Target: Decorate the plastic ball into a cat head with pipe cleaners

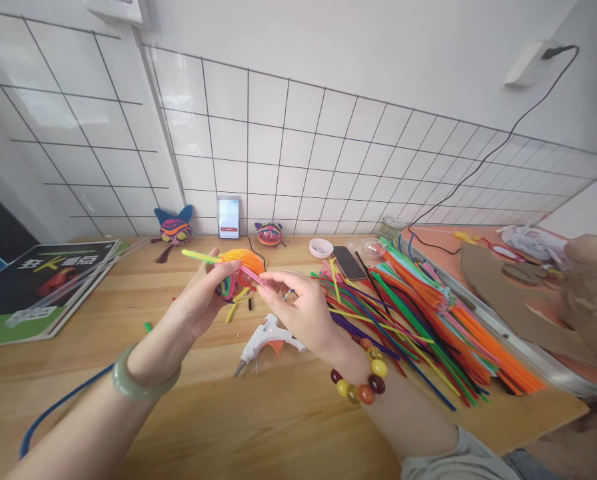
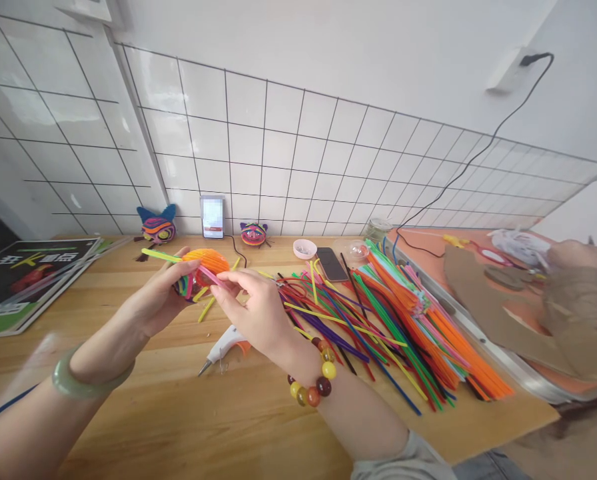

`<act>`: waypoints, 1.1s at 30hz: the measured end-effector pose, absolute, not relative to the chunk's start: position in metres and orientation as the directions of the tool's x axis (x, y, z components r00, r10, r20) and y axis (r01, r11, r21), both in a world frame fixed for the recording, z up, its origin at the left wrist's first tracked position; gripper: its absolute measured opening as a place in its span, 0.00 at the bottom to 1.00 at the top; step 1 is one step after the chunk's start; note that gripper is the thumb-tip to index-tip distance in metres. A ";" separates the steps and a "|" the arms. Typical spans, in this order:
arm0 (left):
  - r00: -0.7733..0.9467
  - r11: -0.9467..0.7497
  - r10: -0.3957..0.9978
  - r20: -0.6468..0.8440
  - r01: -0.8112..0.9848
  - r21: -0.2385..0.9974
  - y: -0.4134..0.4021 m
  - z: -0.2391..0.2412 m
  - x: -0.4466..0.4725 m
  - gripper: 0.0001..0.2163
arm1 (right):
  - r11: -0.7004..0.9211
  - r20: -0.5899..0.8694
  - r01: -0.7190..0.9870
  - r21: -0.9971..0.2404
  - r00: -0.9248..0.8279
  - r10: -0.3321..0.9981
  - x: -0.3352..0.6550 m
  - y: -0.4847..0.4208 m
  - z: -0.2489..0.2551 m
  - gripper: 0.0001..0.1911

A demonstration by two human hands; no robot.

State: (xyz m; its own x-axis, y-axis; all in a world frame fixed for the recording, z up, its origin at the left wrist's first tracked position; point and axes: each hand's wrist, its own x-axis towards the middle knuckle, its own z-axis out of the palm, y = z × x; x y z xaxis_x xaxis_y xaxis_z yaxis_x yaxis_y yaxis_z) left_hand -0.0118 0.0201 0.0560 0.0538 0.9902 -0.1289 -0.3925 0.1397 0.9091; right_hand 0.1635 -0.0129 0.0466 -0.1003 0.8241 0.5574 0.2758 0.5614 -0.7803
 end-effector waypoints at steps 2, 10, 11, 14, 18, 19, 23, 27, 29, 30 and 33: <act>0.063 0.147 0.989 -0.132 -0.393 0.908 0.020 0.056 -0.012 0.27 | 0.577 0.578 0.321 -0.751 -0.103 0.810 0.163 -0.012 0.045 0.10; 0.015 0.168 0.984 -0.176 -0.390 0.905 0.019 0.056 -0.010 0.35 | 0.549 0.537 0.311 -0.776 -0.133 0.833 0.158 -0.016 0.044 0.09; 0.007 0.162 0.985 -0.173 -0.382 0.910 0.018 0.056 -0.010 0.35 | 0.556 0.539 0.309 -0.772 -0.148 0.830 0.156 -0.018 0.044 0.09; -0.007 0.155 0.986 -0.169 -0.359 0.920 0.017 0.058 -0.008 0.36 | 0.606 0.583 0.331 -0.723 -0.177 0.793 0.153 -0.022 0.043 0.10; -0.002 0.150 0.987 -0.159 -0.334 0.931 0.014 0.060 -0.005 0.38 | 0.711 0.677 0.402 -0.577 -0.252 0.692 0.152 -0.025 0.044 0.12; 0.000 0.146 0.988 -0.154 -0.321 0.936 0.013 0.061 -0.004 0.39 | 0.741 0.702 0.428 -0.517 -0.284 0.653 0.152 -0.026 0.044 0.12; 0.035 0.134 0.991 -0.130 -0.281 0.950 0.011 0.062 -0.002 0.38 | 0.800 0.741 0.533 -0.275 -0.412 0.530 0.152 -0.028 0.043 0.14; 0.015 0.138 0.990 -0.140 -0.294 0.946 0.013 0.060 -0.005 0.37 | 0.808 0.780 0.534 -0.251 -0.383 0.495 0.152 -0.026 0.041 0.11; 0.002 0.133 0.990 -0.138 -0.298 0.945 0.015 0.059 -0.007 0.36 | 0.793 0.805 0.516 -0.323 -0.292 0.517 0.153 -0.024 0.040 0.10; -0.001 0.128 0.991 -0.134 -0.298 0.946 0.016 0.058 -0.008 0.36 | 0.777 0.803 0.507 -0.373 -0.245 0.544 0.153 -0.023 0.040 0.10; -0.024 0.114 0.992 -0.127 -0.295 0.949 0.016 0.057 -0.008 0.36 | 0.699 0.723 0.472 -0.537 -0.169 0.670 0.154 -0.021 0.042 0.09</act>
